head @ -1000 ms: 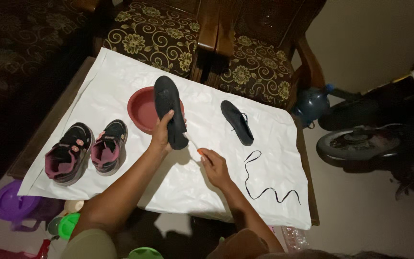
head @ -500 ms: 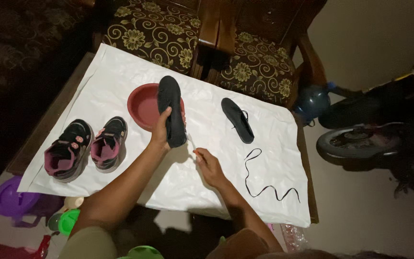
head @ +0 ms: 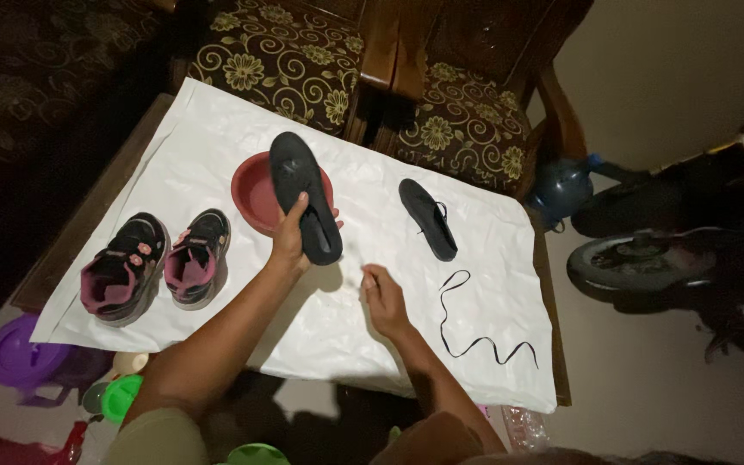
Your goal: The person scrubs a black slip-on shoe with a toothbrush dipped in water, then threads a black elastic cord through the shoe's eyelets and ties it. A second slip-on shoe and a pair of children's sneakers remain on the table.
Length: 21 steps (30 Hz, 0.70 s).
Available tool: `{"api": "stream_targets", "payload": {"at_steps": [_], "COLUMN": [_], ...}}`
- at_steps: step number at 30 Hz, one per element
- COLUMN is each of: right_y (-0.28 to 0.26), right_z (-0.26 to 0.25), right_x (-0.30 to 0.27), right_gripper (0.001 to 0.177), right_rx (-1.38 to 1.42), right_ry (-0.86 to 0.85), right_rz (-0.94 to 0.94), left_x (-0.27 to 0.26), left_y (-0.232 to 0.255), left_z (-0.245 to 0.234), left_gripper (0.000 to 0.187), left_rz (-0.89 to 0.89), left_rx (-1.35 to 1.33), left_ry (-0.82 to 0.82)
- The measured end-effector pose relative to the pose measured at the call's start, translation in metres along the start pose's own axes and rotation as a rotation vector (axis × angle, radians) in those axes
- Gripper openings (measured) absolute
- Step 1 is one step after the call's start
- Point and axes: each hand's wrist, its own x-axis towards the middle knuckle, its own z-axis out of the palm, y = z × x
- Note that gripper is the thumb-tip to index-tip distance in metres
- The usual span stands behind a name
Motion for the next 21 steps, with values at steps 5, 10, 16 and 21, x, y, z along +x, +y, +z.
{"api": "stream_targets", "payload": {"at_steps": [5,10,16,21], "right_y": [0.006,0.007,-0.001,0.004], "right_z": [-0.009,-0.017,-0.017,-0.017], "right_x": [0.003,0.001,0.005,-0.008], "right_gripper": [0.028,0.027,0.028,0.028], "right_rx": [0.084,0.085,0.08,-0.017], "right_ry": [-0.08,-0.107,-0.009,-0.145], "right_rz": [-0.049,-0.078,0.005,-0.129], "left_x": [0.0,0.0,-0.002,0.008], "left_y": [-0.002,0.0,-0.005,-0.008], "left_z": [-0.003,-0.005,-0.004,-0.017], "left_gripper": [0.054,0.045,0.048,0.08], "left_rz": [0.004,-0.013,-0.042,-0.082], "left_rx": [0.123,0.155,0.147,-0.041], "left_ry": [-0.063,-0.045,-0.104,-0.196]}}
